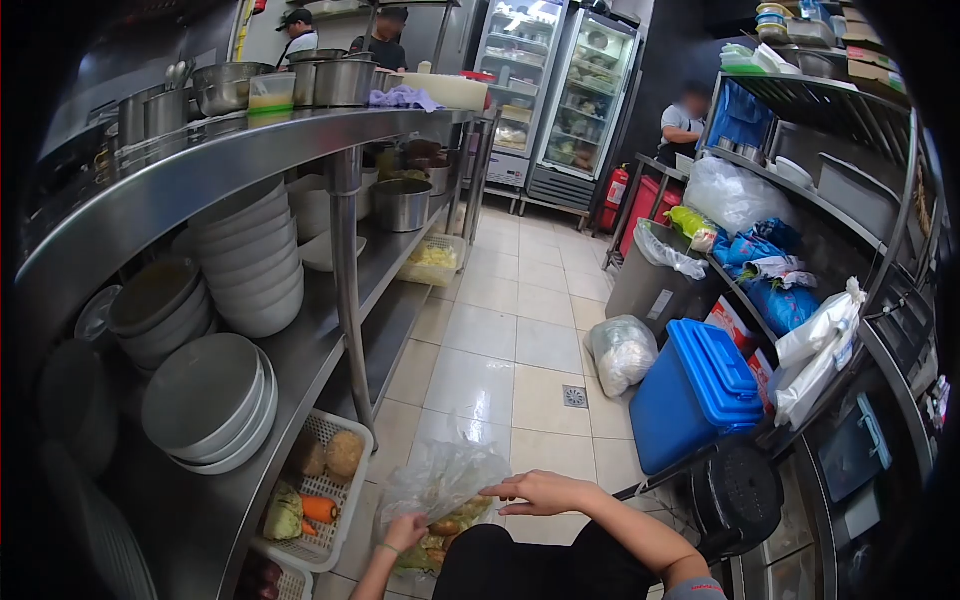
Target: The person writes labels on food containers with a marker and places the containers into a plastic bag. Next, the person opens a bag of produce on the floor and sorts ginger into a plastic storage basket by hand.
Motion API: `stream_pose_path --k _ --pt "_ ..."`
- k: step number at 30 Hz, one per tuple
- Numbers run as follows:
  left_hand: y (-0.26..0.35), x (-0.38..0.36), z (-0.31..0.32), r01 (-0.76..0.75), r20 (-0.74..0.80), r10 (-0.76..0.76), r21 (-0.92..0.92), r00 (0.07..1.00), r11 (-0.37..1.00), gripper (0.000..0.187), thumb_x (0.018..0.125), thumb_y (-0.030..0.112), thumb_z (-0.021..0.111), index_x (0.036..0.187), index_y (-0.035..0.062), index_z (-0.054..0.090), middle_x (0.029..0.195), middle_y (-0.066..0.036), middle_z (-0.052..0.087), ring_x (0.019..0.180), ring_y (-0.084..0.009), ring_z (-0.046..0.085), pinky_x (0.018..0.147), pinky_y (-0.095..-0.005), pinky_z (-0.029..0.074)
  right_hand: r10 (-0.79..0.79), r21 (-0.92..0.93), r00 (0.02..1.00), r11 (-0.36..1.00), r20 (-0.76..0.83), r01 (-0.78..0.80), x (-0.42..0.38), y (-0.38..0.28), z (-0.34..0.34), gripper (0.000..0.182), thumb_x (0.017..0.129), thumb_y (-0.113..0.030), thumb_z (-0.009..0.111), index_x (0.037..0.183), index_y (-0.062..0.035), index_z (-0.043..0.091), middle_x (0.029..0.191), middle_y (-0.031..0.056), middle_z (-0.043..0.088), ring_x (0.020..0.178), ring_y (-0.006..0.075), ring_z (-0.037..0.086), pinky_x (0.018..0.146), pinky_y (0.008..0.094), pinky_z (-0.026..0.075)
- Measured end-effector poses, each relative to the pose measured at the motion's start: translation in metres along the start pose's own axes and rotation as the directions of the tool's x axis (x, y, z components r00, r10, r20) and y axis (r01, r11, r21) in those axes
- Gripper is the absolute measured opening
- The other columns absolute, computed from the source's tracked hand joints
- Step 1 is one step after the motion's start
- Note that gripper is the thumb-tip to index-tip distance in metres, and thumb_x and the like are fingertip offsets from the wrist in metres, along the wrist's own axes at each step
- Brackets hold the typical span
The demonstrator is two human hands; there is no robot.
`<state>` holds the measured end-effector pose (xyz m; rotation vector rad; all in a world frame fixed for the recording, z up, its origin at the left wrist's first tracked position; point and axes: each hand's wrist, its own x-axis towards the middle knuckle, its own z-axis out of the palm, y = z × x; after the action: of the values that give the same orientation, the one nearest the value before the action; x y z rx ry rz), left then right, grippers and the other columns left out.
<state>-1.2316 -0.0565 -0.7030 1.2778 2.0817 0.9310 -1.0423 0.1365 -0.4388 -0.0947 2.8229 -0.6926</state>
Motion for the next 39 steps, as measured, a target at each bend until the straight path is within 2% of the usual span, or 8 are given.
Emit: stream_pose_path --k 2,5,8,11,17,29,34,39 --pt "-0.052 0.005 0.057 0.022 0.133 -0.051 0.211 0.99 0.977 0.024 0.076 0.015 0.054 0.096 0.0066 0.063 0.083 -0.016 0.062 0.08 -0.0289 0.061 0.073 -0.0385 0.048 -0.005 -0.006 1.0 1.0 0.016 0.005 0.003 0.001 0.002 0.045 0.087 -0.031 0.049 0.127 -0.0114 0.04 0.096 0.0171 0.058 0.086 0.0328 0.056 0.078 0.0397 0.045" --pt "-0.022 -0.012 0.061 0.071 0.17 -0.21 0.592 0.963 0.803 0.024 0.08 0.016 0.048 0.096 0.0085 0.064 0.092 -0.016 0.061 0.089 -0.0304 0.059 0.075 -0.0403 0.048 0.013 -0.003 0.999 1.0 0.035 -0.013 0.004 0.002 0.003 0.045 0.087 -0.03 0.049 0.127 -0.0114 0.04 0.095 0.017 0.058 0.086 0.033 0.056 0.078 0.0396 0.045" --pt "-0.041 -0.019 0.084 0.003 0.114 -0.116 0.701 0.987 0.713 0.018 0.077 0.015 0.05 0.084 0.0084 0.066 0.095 -0.013 0.061 0.09 -0.0302 0.058 0.071 -0.0398 0.049 0.029 0.022 0.998 0.999 0.052 -0.031 0.004 0.002 0.003 0.044 0.087 -0.03 0.049 0.127 -0.0115 0.04 0.095 0.0166 0.058 0.087 0.0329 0.056 0.078 0.0394 0.045" --pt "-0.037 -0.022 0.09 0.034 0.132 -0.196 0.742 0.972 0.67 0.022 0.078 0.018 0.049 0.09 0.0087 0.066 0.103 -0.009 0.055 0.101 -0.028 0.05 0.075 -0.0385 0.045 0.023 0.008 0.999 1.0 0.047 -0.024 0.004 0.002 0.005 0.043 0.087 -0.029 0.049 0.126 -0.011 0.041 0.095 0.0162 0.058 0.087 0.0325 0.056 0.077 0.0392 0.045" --pt "-0.031 -0.013 0.102 -0.164 0.121 0.113 0.643 0.986 0.748 0.017 0.077 0.018 0.05 0.08 0.0085 0.063 0.095 -0.009 0.055 0.095 -0.0233 0.054 0.071 -0.0388 0.043 0.029 0.014 0.999 0.999 0.046 -0.029 0.004 -0.005 0.001 0.043 0.087 -0.028 0.049 0.126 -0.0114 0.04 0.096 0.0157 0.057 0.086 0.033 0.056 0.076 0.0396 0.044" --pt "-0.046 -0.005 0.092 0.032 0.053 -0.09 0.658 0.995 0.752 0.018 0.082 0.019 0.043 0.092 0.0105 0.055 0.093 -0.011 0.058 0.085 -0.0259 0.06 0.074 -0.0425 0.043 -0.052 -0.025 0.993 0.998 -0.104 0.05 -0.002 -0.019 0.005 0.042 0.086 -0.024 0.05 0.125 -0.0127 0.042 0.089 0.013 0.058 0.079 0.0322 0.056 0.074 0.0397 0.045" --pt "-0.076 -0.001 0.077 0.162 -0.228 -0.029 0.589 0.973 0.792 0.02 0.08 0.017 0.044 0.097 0.0108 0.053 0.093 -0.011 0.056 0.092 -0.0295 0.054 0.077 -0.0455 0.042 0.005 0.059 0.982 0.998 -0.191 0.007 -0.004 0.008 0.007 0.037 0.082 -0.017 0.055 0.119 -0.0113 0.05 0.085 0.0123 0.06 0.077 0.0301 0.057 0.072 0.0365 0.046" --pt "-0.071 0.007 0.024 0.125 -0.212 -0.007 0.549 0.977 0.826 0.018 0.08 0.011 0.043 0.091 0.0086 0.057 0.091 -0.01 0.057 0.091 -0.0264 0.053 0.079 -0.0396 0.04 0.099 0.188 0.988 0.979 -0.116 -0.076 -0.002 0.015 0.0 0.033 0.083 -0.014 0.055 0.116 -0.0079 0.052 0.089 0.0149 0.062 0.081 0.0279 0.06 0.074 0.0346 0.046"
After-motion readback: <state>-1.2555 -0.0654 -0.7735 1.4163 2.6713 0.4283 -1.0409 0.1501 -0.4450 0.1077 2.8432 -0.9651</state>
